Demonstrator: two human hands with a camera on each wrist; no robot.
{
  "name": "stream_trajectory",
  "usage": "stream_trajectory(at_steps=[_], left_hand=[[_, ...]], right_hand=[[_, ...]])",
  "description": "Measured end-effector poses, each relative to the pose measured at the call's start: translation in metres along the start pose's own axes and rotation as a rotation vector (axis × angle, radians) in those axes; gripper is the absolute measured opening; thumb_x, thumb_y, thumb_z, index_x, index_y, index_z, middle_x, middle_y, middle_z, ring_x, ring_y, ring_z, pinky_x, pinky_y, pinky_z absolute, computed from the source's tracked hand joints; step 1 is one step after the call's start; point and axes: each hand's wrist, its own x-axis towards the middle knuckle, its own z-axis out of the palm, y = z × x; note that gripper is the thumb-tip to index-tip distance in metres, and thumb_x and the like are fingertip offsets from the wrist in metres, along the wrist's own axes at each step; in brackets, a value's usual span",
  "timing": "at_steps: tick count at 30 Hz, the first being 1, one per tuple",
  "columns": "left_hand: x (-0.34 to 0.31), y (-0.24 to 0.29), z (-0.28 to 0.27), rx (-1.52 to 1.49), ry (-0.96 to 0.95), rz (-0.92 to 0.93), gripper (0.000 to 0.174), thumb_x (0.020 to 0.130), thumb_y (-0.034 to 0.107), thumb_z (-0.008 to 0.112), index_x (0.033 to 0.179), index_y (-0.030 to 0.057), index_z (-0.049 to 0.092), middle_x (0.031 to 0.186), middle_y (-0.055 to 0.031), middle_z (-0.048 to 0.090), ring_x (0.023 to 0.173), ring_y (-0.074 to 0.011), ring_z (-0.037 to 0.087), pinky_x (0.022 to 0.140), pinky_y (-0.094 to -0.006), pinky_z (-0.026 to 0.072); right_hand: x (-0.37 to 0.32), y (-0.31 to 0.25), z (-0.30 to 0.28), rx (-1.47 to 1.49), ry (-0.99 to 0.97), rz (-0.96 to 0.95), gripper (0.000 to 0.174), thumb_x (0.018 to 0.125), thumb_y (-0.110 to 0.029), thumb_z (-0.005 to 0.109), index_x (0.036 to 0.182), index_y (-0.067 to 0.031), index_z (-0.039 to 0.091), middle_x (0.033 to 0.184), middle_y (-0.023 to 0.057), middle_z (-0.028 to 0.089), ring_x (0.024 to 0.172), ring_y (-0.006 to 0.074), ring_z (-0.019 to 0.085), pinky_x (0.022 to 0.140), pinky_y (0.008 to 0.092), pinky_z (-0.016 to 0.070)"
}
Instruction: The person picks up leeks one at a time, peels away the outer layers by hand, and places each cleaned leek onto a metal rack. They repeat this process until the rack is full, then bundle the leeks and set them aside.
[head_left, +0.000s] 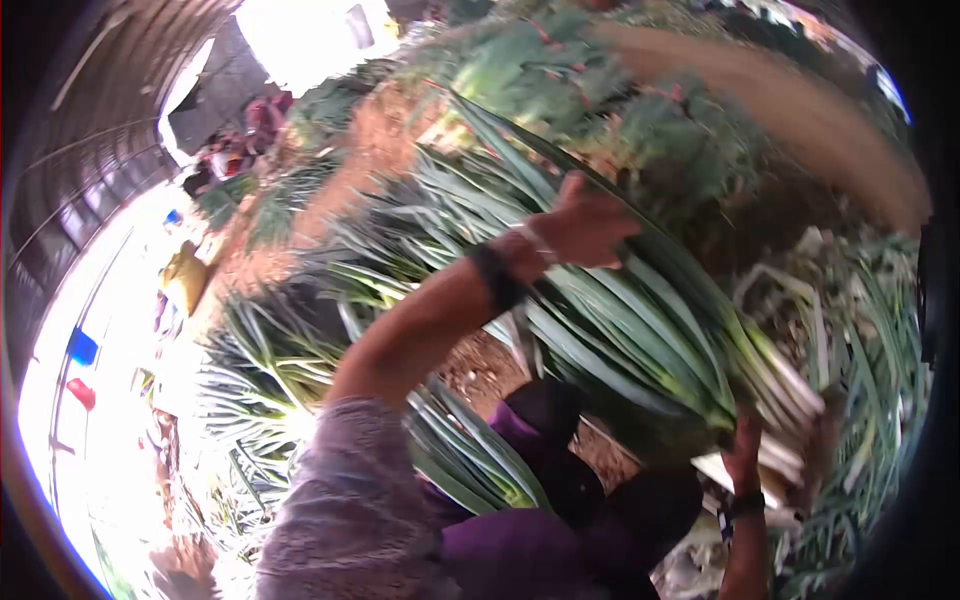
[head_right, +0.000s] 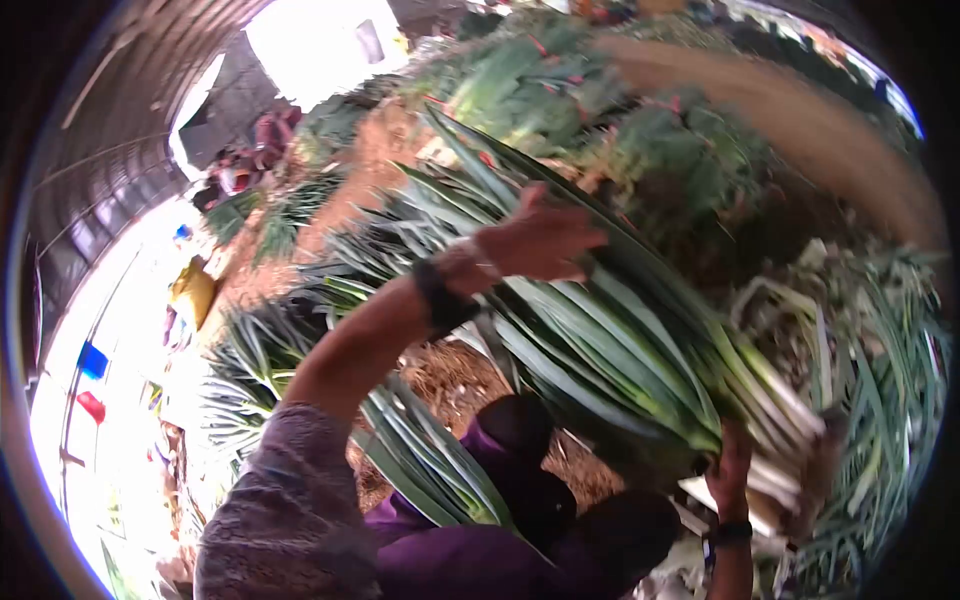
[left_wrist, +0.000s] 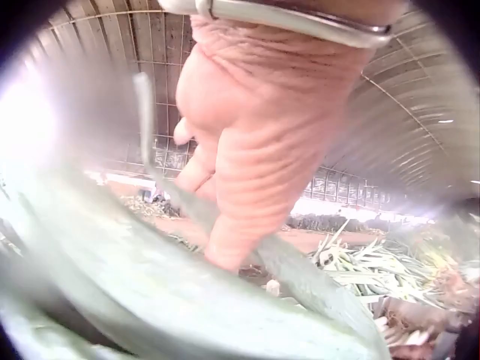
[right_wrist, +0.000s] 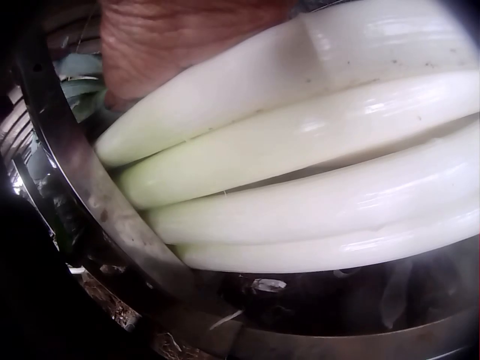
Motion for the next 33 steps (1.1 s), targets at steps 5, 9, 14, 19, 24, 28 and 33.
stream_trajectory(at_steps=[5, 9, 14, 19, 24, 28, 33], left_hand=[[-0.047, 0.052, 0.035, -0.068, 0.105, 0.030, 0.092, 0.064, 0.062, 0.073, 0.142, 0.0250, 0.042, 0.151, -0.0163, 0.026, 0.139, -0.0373, 0.024, 0.108, -0.0651, 0.0111], [-0.023, 0.062, 0.084, -0.004, 0.267, 0.084, 0.095, 0.061, 0.060, 0.074, 0.144, 0.0348, 0.037, 0.155, -0.0149, 0.018, 0.144, -0.0386, 0.012, 0.110, -0.0643, 0.0108], [0.026, 0.037, 0.112, -0.033, 0.209, 0.064, 0.093, 0.063, 0.054, 0.076, 0.145, 0.0405, 0.033, 0.156, -0.0082, 0.016, 0.144, -0.0347, 0.010, 0.111, -0.0631, 0.0084], [0.020, 0.046, 0.113, -0.044, 0.260, 0.070, 0.084, 0.070, 0.064, 0.062, 0.145, 0.0356, 0.037, 0.155, -0.0120, 0.018, 0.143, -0.0377, 0.015, 0.110, -0.0624, 0.0092], [-0.002, 0.101, 0.099, -0.125, 0.258, 0.169, 0.083, 0.073, 0.072, 0.054, 0.144, 0.0324, 0.040, 0.155, -0.0135, 0.021, 0.143, -0.0378, 0.015, 0.110, -0.0632, 0.0065], [0.014, 0.108, 0.095, -0.022, 0.270, 0.348, 0.080, 0.067, 0.051, 0.072, 0.139, 0.0291, 0.046, 0.152, -0.0102, 0.028, 0.144, -0.0318, 0.018, 0.110, -0.0633, 0.0085], [0.034, 0.106, 0.078, -0.059, 0.215, 0.340, 0.086, 0.060, 0.030, 0.083, 0.138, 0.0239, 0.046, 0.151, -0.0090, 0.031, 0.143, -0.0302, 0.021, 0.109, -0.0634, 0.0108]], right_hand=[[0.005, -0.004, -0.006, -0.029, -0.086, 0.129, 0.062, 0.080, -0.021, 0.070, 0.133, -0.0017, 0.044, 0.126, 0.0239, 0.052, 0.116, 0.0420, 0.048, 0.100, 0.0484, 0.0365], [0.018, -0.010, -0.011, -0.001, -0.110, 0.181, 0.062, 0.083, -0.034, 0.067, 0.130, -0.0009, 0.045, 0.123, 0.0226, 0.053, 0.113, 0.0405, 0.050, 0.095, 0.0481, 0.0387], [0.028, 0.004, -0.001, -0.061, -0.119, 0.205, 0.064, 0.086, -0.044, 0.062, 0.132, -0.0036, 0.044, 0.125, 0.0203, 0.053, 0.114, 0.0392, 0.050, 0.094, 0.0473, 0.0393], [0.026, 0.002, -0.001, -0.070, -0.102, 0.226, 0.070, 0.086, -0.055, 0.057, 0.133, -0.0053, 0.043, 0.125, 0.0176, 0.052, 0.116, 0.0382, 0.049, 0.094, 0.0490, 0.0386], [0.029, -0.006, -0.009, -0.052, -0.176, 0.260, 0.071, 0.088, -0.057, 0.052, 0.134, -0.0036, 0.041, 0.128, 0.0205, 0.050, 0.119, 0.0397, 0.047, 0.098, 0.0470, 0.0368], [0.030, -0.008, -0.011, -0.045, -0.186, 0.277, 0.069, 0.088, -0.056, 0.054, 0.135, -0.0069, 0.040, 0.127, 0.0198, 0.050, 0.119, 0.0397, 0.047, 0.098, 0.0472, 0.0369], [0.028, -0.004, -0.005, -0.051, -0.163, 0.291, 0.071, 0.085, -0.058, 0.055, 0.133, -0.0082, 0.042, 0.126, 0.0182, 0.051, 0.119, 0.0383, 0.047, 0.099, 0.0477, 0.0359]])
